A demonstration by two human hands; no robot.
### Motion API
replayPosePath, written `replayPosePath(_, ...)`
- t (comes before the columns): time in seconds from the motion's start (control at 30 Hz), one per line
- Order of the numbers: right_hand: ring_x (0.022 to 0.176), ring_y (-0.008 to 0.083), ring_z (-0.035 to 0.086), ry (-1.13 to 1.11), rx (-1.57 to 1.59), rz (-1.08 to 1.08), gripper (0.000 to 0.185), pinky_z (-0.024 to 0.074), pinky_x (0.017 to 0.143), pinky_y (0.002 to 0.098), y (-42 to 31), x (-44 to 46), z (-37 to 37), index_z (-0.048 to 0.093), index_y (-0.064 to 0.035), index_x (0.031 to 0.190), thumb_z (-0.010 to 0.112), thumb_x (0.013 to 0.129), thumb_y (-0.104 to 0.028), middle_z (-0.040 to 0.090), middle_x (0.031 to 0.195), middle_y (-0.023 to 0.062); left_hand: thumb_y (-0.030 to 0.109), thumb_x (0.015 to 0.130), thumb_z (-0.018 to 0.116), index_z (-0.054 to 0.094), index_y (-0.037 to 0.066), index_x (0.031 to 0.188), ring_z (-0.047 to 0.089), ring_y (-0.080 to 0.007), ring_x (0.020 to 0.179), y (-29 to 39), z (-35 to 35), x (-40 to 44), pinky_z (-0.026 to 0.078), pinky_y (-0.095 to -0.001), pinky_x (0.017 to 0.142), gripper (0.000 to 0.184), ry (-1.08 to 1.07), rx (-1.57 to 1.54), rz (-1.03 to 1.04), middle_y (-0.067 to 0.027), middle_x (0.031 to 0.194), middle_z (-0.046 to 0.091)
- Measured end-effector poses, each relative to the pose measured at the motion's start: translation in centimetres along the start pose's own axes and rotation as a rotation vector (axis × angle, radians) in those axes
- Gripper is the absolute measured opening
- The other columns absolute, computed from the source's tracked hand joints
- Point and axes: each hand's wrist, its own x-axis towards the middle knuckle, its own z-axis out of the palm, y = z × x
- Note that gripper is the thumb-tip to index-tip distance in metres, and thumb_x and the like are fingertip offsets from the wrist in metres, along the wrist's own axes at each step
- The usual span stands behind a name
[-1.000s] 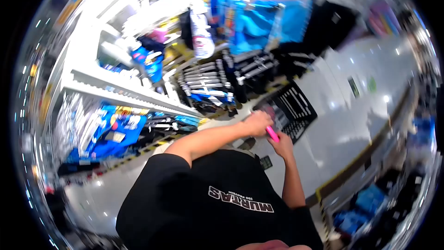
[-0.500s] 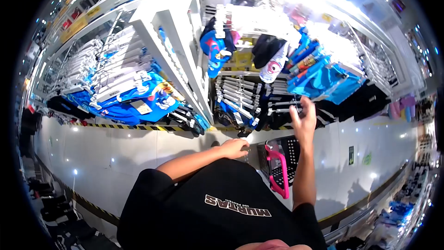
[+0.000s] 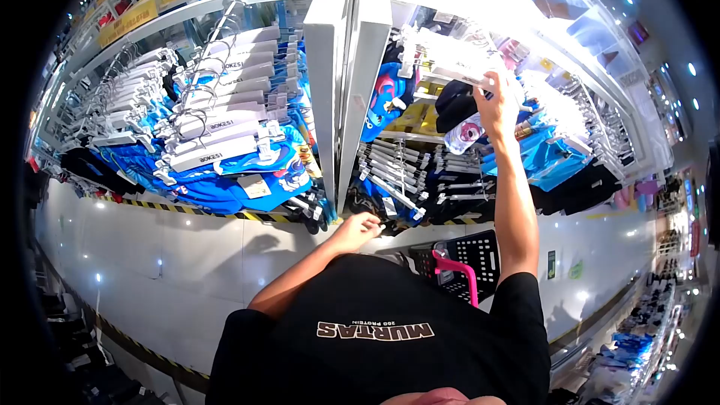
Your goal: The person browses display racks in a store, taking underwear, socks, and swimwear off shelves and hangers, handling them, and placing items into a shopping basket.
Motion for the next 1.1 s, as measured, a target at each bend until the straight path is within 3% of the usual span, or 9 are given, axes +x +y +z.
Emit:
replayPosePath(0.17, 0.098, 0.0355, 0.057, 0.207, -0.028, -0.002, 0.034, 0.0435, 0.092, 0.0434, 0.3, -3.8, -5.6, 0.06, -0.0044, 0.103, 0.073, 0.071, -0.002, 0.061, 0.102, 0.0151, 0.029, 0.099, 0.06, 0.062, 0.001, 0.114, 0.066, -0.0163, 0.091, 2.9, -2.7, 2.6, 0.054, -0.0311, 0.08, 0.032, -0.059, -0.252, -0.171, -0.0103, 0.107, 0.068)
replayPosePath(0.3, 0.101, 0.0312, 0.061, 0.228, -0.059, -0.11, 0.03, 0.0437, 0.099, 0.0441, 0.6, -7.4, -10.2, 0.06, -0.0052, 0.101, 0.071, 0.074, 0.001, 0.064, 0.102, 0.0129, 0.056, 0.101, 0.039, 0.05, 0.004, 0.129, 0.066, -0.0314, 0.105, 5.1, -1.8, 5.3, 0.055, -0.0445, 0.086, 0.06, -0.233, -0.802, -0.469, -0.0187, 0.123, 0.061)
replayPosePath(0.4, 0.115, 0.0342, 0.057, 0.267, -0.1, -0.127, 0.026, 0.0325, 0.109, 0.0539, -0.5, -10.1, -11.8, 0.06, -0.0074, 0.102, 0.071, 0.078, -0.003, 0.064, 0.111, 0.0116, 0.07, 0.095, 0.03, 0.04, 0.003, 0.14, 0.062, -0.0367, 0.114, 6.3, -0.4, 6.4, 0.054, -0.0503, 0.087, 0.081, -0.598, -1.192, -0.37, -0.0236, 0.134, 0.054)
replayPosePath(0.5, 0.126, 0.0389, 0.049, 0.373, -0.054, -0.021, 0.022, 0.0331, 0.109, 0.0521, -1.3, -13.0, -11.2, 0.059, -0.0058, 0.102, 0.07, 0.083, -0.006, 0.062, 0.123, 0.0169, 0.065, 0.098, 0.033, 0.037, 0.003, 0.143, 0.06, -0.0326, 0.116, 9.7, 1.8, 7.2, 0.053, -0.0479, 0.089, 0.077, -0.702, -1.036, -0.381, -0.0205, 0.132, 0.054)
replayPosePath(0.57, 0.128, 0.0382, 0.048, 0.443, 0.05, 0.046, 0.022, 0.0354, 0.107, 0.049, -1.4, -14.8, -11.1, 0.058, -0.0053, 0.103, 0.071, 0.084, -0.007, 0.057, 0.129, 0.0194, 0.036, 0.098, 0.059, 0.04, 0.005, 0.141, 0.059, -0.0275, 0.117, 10.5, 3.7, 6.6, 0.05, -0.0402, 0.098, 0.057, -0.734, -0.976, -0.388, -0.0159, 0.133, 0.054)
replayPosePath(0.63, 0.127, 0.0347, 0.048, 0.535, 0.053, 0.201, 0.026, 0.0388, 0.104, 0.0451, -2.4, -16.2, -10.9, 0.055, -0.0045, 0.111, 0.067, 0.09, -0.016, 0.049, 0.137, 0.0216, 0.02, 0.097, 0.062, 0.036, 0.007, 0.144, 0.058, -0.0212, 0.118, 12.6, 5.1, 5.2, 0.047, -0.0366, 0.101, 0.056, -0.836, -0.974, -0.378, -0.0097, 0.127, 0.058)
replayPosePath(0.7, 0.134, 0.034, 0.041, 0.595, 0.149, 0.383, 0.036, 0.031, 0.112, 0.0454, -2.6, -17.8, -10.4, 0.045, -0.0061, 0.121, 0.063, 0.094, -0.022, 0.042, 0.144, 0.0231, 0.003, 0.089, 0.068, 0.048, 0.004, 0.137, 0.062, -0.0201, 0.113, 11.9, 6.4, 4.6, 0.048, -0.0366, 0.101, 0.052, -0.974, -0.811, -0.433, -0.0103, 0.125, 0.063)
replayPosePath(0.93, 0.129, 0.0297, 0.049, 0.68, 0.569, 0.668, 0.037, 0.043, 0.105, 0.0484, -5.6, -19.9, -8.4, 0.035, -0.0097, 0.136, 0.05, 0.103, -0.017, 0.041, 0.142, 0.0185, 0.004, 0.093, 0.064, 0.051, 0.001, 0.135, 0.063, -0.027, 0.113, 13.6, 7.0, 2.6, 0.049, -0.0391, 0.101, 0.045, -0.987, -0.965, -0.402, -0.0161, 0.129, 0.06)
replayPosePath(1.1, 0.127, 0.0304, 0.052, 0.719, 0.814, 0.858, 0.04, 0.0433, 0.104, 0.0492, -5.7, -20.9, -7.4, 0.034, -0.0121, 0.137, 0.051, 0.103, -0.022, 0.048, 0.134, 0.0163, 0.011, 0.09, 0.07, 0.052, -0.001, 0.132, 0.064, -0.0196, 0.108, 13.3, 5.2, 2.3, 0.052, -0.0344, 0.095, 0.048, -0.794, -0.782, -0.276, -0.0125, 0.123, 0.064)
